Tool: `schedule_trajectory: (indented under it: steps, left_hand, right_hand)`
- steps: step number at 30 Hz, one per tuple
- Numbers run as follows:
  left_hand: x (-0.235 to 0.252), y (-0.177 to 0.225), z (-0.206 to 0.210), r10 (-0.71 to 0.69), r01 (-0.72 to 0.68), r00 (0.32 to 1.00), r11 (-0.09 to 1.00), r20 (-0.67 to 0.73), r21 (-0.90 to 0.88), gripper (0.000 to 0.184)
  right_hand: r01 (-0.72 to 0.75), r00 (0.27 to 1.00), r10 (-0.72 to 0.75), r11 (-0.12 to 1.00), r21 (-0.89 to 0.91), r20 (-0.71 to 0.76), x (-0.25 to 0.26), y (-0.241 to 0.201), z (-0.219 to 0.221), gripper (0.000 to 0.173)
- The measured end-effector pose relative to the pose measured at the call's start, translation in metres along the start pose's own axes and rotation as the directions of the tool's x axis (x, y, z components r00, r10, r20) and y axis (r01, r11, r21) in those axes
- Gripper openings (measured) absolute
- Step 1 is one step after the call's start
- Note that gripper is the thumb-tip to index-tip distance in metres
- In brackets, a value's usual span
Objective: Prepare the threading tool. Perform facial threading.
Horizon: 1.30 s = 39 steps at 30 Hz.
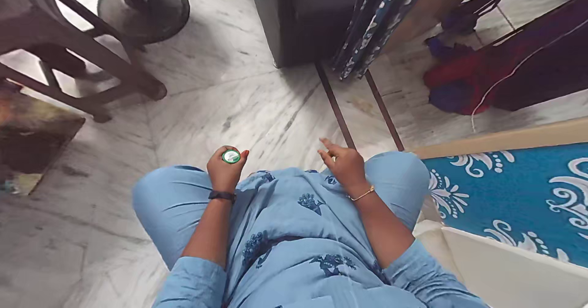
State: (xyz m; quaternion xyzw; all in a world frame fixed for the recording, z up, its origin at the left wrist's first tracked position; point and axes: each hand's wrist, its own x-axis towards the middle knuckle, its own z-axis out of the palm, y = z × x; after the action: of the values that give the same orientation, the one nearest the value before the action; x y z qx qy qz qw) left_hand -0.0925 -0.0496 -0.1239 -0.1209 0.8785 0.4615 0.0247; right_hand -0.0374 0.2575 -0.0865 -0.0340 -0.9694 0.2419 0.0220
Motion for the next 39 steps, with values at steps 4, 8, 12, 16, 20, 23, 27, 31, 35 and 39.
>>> schedule_trajectory:
  steps: [4,8,12,16,20,23,27,31,35,39]
  left_hand:
    - [0.002,0.003,0.004,-0.005,0.005,0.999,1.000,0.041,-0.012,0.032]
    - [-0.008,0.006,-0.004,0.134,-0.135,0.990,0.852,-0.038,-0.506,0.022]
    - [-0.038,0.034,-0.031,0.362,-0.319,0.927,0.618,-0.099,-0.719,0.016]
    - [-0.037,0.033,-0.033,0.455,-0.372,0.886,0.593,-0.084,-0.714,0.015]
    - [-0.025,0.017,-0.017,0.226,-0.247,0.969,0.847,-0.101,-0.471,0.029]
    - [-0.018,0.011,-0.015,0.076,-0.080,0.997,0.988,-0.031,-0.130,0.035]
    - [-0.012,0.018,-0.014,0.065,-0.071,0.997,0.961,0.029,0.268,0.030]
    - [-0.012,0.012,-0.015,0.278,-0.276,0.959,0.960,-0.050,0.051,0.030]
    - [-0.029,0.011,-0.033,0.356,-0.368,0.924,0.736,-0.137,-0.569,0.023]
    - [-0.047,0.035,-0.062,0.609,-0.519,0.776,0.467,-0.165,-0.716,0.018]
  right_hand:
    - [-0.061,0.973,0.057,0.998,0.011,0.222,0.005,-0.006,-0.004,0.039]
    - [0.116,0.987,-0.120,0.992,-0.041,-0.111,-0.014,-0.009,-0.024,0.044]
    - [0.147,0.954,-0.151,0.989,-0.035,-0.258,-0.038,-0.035,-0.065,0.084]
    - [0.090,0.963,-0.087,0.996,0.000,-0.253,-0.039,-0.038,-0.073,0.111]
    - [-0.025,0.992,0.024,1.000,-0.006,-0.122,-0.029,-0.035,-0.059,0.101]
    - [0.019,0.985,-0.023,1.000,-0.022,-0.169,-0.029,-0.029,-0.036,0.064]
    - [-0.086,0.985,0.086,0.996,-0.007,0.147,-0.011,-0.013,-0.006,0.033]
    - [0.111,0.993,-0.108,0.992,-0.065,0.052,-0.013,-0.016,-0.020,0.030]
    - [0.309,0.941,-0.316,0.948,-0.069,-0.122,-0.027,-0.018,-0.049,0.040]
    - [0.318,0.928,-0.334,0.941,-0.114,-0.164,-0.042,-0.033,-0.075,0.072]
